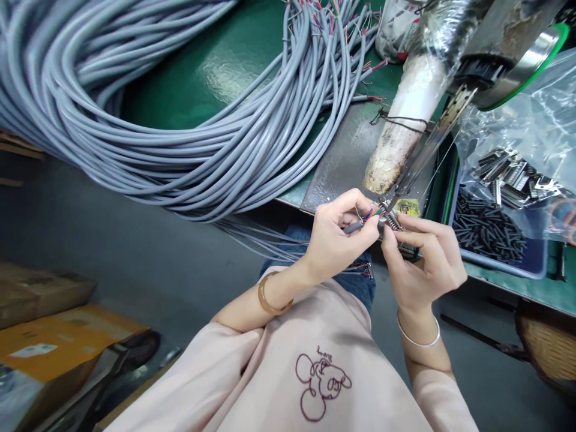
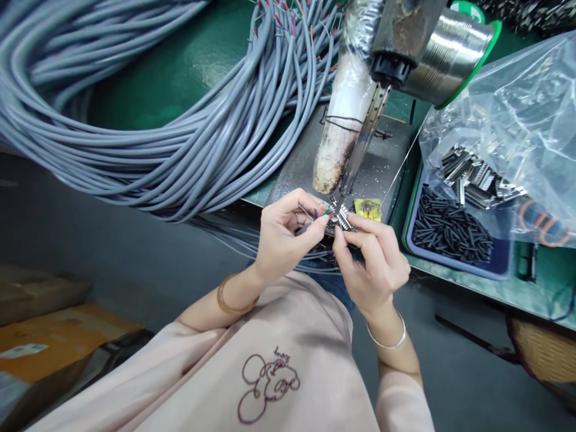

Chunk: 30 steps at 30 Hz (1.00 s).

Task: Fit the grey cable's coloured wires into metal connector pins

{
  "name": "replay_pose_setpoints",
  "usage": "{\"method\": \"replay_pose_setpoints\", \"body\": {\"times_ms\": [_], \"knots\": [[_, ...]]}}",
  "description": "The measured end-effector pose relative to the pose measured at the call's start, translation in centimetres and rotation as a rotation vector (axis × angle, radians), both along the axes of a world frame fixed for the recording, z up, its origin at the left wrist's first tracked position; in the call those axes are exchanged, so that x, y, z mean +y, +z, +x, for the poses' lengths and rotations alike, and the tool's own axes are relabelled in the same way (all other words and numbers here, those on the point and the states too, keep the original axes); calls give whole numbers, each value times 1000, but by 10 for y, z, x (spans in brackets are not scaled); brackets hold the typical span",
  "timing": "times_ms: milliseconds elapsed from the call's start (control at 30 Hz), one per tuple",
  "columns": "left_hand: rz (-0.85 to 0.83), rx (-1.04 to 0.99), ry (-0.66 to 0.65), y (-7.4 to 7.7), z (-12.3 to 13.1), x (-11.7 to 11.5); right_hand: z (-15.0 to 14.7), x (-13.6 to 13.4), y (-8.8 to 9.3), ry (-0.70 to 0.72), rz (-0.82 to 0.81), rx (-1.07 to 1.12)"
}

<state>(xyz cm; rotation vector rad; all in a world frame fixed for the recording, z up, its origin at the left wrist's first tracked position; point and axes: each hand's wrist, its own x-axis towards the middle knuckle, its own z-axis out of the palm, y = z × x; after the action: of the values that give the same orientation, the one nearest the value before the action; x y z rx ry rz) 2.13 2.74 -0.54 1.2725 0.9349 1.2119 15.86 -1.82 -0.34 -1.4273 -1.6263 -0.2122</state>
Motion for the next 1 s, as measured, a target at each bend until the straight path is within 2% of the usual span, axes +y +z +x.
{"method": "replay_pose_setpoints", "body": {"times_ms": [133, 333, 500, 567, 700, 767, 833, 900, 1000], "knots": [[-29, 14, -14, 2, -2, 2, 1, -3, -2, 4, 18, -52], [-127, 37, -99, -5, -5, 1, 5, -10, -10, 32, 33, -162], [-169, 2, -123, -4, -8, -5, 5, -14, -7, 16, 71, -155], [-238, -63, -171, -1, -11, -6, 4, -17, -4, 9, 16, -68], [-437, -225, -359, 3, -19, -7, 6, -24, 3, 31, -286, 305], [-482, -245, -390, 5, -20, -8, 9, -28, 7, -11, -258, 389], [-496, -220, -381, 7, -19, -10, 14, -32, 12, -79, -121, 309], [-499, -200, -384, 8, -18, -12, 17, -33, 18, -105, -47, 89], [-469, -207, -393, 5, -16, -15, 20, -29, 24, -8, -101, -280]]}}
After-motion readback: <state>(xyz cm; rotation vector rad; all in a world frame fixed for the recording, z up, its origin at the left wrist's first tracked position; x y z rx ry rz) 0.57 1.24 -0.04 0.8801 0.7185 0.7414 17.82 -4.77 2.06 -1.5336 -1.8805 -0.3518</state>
